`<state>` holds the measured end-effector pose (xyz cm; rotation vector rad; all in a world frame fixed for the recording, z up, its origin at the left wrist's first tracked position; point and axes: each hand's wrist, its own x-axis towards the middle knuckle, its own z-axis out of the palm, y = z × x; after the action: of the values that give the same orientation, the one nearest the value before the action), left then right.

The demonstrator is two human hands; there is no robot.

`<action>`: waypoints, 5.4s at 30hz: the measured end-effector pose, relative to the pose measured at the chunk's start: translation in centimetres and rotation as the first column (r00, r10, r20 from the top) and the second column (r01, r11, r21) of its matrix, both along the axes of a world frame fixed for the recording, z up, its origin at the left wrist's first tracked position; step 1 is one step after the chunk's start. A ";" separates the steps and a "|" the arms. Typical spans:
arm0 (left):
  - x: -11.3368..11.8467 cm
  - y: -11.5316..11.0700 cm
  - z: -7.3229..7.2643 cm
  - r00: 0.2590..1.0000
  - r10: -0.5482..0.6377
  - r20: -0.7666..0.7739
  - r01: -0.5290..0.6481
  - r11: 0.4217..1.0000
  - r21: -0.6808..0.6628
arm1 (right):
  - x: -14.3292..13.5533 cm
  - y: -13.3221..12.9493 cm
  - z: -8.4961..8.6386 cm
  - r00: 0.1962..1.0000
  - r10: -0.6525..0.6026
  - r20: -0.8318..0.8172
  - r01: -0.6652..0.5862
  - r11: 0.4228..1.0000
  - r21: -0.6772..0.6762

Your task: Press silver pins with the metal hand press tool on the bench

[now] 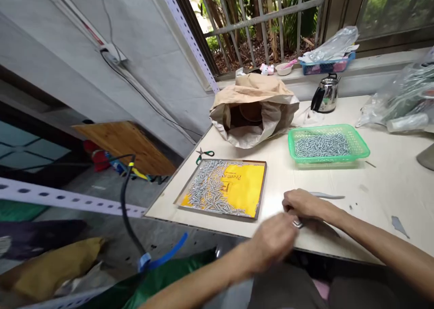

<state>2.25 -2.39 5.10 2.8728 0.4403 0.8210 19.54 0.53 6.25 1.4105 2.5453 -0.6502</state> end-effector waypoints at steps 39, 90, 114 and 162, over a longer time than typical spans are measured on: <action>1.4 4.1 -3.3 0.759 0.361 -0.541 -0.472 0.878 -0.078 | 7.1 -11.3 -2.4 0.915 -0.311 -0.256 0.375 0.890 0.261; 3.8 0.7 -0.3 0.713 0.097 -0.694 -0.662 -0.234 -0.712 | 7.1 -11.0 -2.4 0.985 -0.166 -0.048 0.173 0.920 0.351; 3.5 -0.1 -0.7 0.749 0.105 -0.655 -0.602 -0.307 -0.737 | 9.7 -8.1 -2.3 0.965 -0.230 -0.128 0.250 0.952 0.178; 9.9 0.6 -0.4 0.804 -0.064 -0.591 -0.138 0.947 -0.291 | 8.5 -10.1 -2.3 0.948 -0.293 -0.125 0.317 0.906 0.280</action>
<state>12.18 -1.77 4.67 2.7446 0.6229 -0.1857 28.01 -9.58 3.95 1.9495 2.5895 -0.3779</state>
